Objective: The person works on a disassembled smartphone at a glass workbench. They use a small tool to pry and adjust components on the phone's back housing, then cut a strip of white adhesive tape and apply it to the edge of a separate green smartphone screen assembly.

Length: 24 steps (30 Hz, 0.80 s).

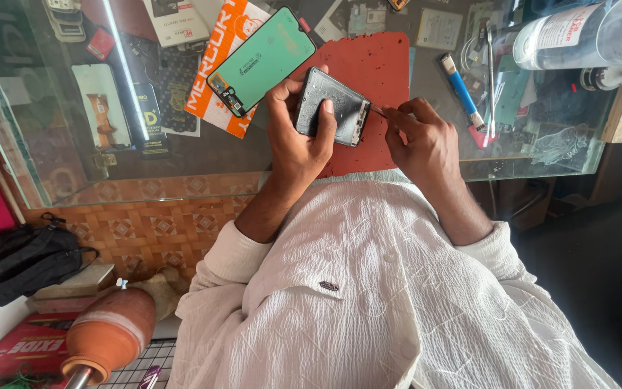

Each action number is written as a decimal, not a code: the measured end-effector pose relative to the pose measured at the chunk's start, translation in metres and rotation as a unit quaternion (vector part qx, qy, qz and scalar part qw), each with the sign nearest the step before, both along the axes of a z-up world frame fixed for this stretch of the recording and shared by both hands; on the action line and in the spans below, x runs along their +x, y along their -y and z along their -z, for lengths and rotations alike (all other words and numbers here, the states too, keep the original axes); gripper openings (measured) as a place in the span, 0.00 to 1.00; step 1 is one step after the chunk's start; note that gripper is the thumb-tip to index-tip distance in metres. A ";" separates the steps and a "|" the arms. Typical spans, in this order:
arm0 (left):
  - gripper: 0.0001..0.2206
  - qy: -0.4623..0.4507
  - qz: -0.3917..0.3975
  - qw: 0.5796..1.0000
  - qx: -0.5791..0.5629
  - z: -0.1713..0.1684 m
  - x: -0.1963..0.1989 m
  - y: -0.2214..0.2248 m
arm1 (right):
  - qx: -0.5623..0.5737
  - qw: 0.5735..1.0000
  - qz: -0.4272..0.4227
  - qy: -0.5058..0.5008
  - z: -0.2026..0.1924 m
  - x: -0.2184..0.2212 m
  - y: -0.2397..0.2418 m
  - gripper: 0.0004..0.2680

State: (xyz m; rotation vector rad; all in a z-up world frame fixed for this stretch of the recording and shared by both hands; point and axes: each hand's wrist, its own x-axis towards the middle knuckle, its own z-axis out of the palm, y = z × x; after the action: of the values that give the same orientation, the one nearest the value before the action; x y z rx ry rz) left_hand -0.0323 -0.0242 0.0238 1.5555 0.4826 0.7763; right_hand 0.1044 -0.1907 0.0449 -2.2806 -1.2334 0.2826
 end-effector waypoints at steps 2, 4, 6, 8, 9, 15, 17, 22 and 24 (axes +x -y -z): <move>0.16 -0.010 -0.003 1.000 -0.010 0.000 0.000 0.002 | -0.007 1.000 0.003 -0.021 -0.001 0.000 -0.001 0.08; 0.16 -0.009 0.001 1.000 -0.003 -0.001 0.000 0.005 | -0.013 0.999 0.001 -0.043 -0.005 -0.001 -0.001 0.08; 0.17 0.005 0.013 1.000 0.023 -0.002 0.001 0.008 | -0.016 0.998 -0.006 -0.064 -0.010 -0.002 -0.002 0.08; 0.16 0.011 0.026 0.998 0.056 -0.003 0.001 0.010 | -0.037 0.996 -0.027 -0.081 -0.016 -0.005 0.000 0.08; 0.16 0.014 0.032 0.997 0.072 -0.004 0.000 0.011 | -0.047 0.994 -0.038 -0.089 -0.019 -0.008 0.001 0.08; 0.15 0.012 0.012 0.995 0.103 0.001 -0.003 0.013 | -0.027 0.975 -0.106 -0.193 -0.025 -0.016 0.009 0.09; 0.17 0.006 -0.025 0.999 0.019 0.008 -0.009 0.012 | -0.004 0.987 -0.016 -0.159 -0.027 -0.011 0.010 0.09; 0.21 -0.074 -0.088 0.989 -0.097 0.036 -0.035 0.005 | 0.052 0.997 0.050 0.002 -0.028 0.005 -0.001 0.18; 0.20 -0.085 -0.073 0.986 -0.124 0.039 -0.049 0.011 | 0.109 0.986 0.002 0.129 -0.025 0.010 -0.008 0.20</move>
State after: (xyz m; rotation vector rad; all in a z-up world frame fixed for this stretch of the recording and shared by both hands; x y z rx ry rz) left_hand -0.0810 -0.0351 -0.0154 1.3691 0.7965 0.6678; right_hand 0.1147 -0.1831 0.0694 -2.1766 -1.3157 -0.1495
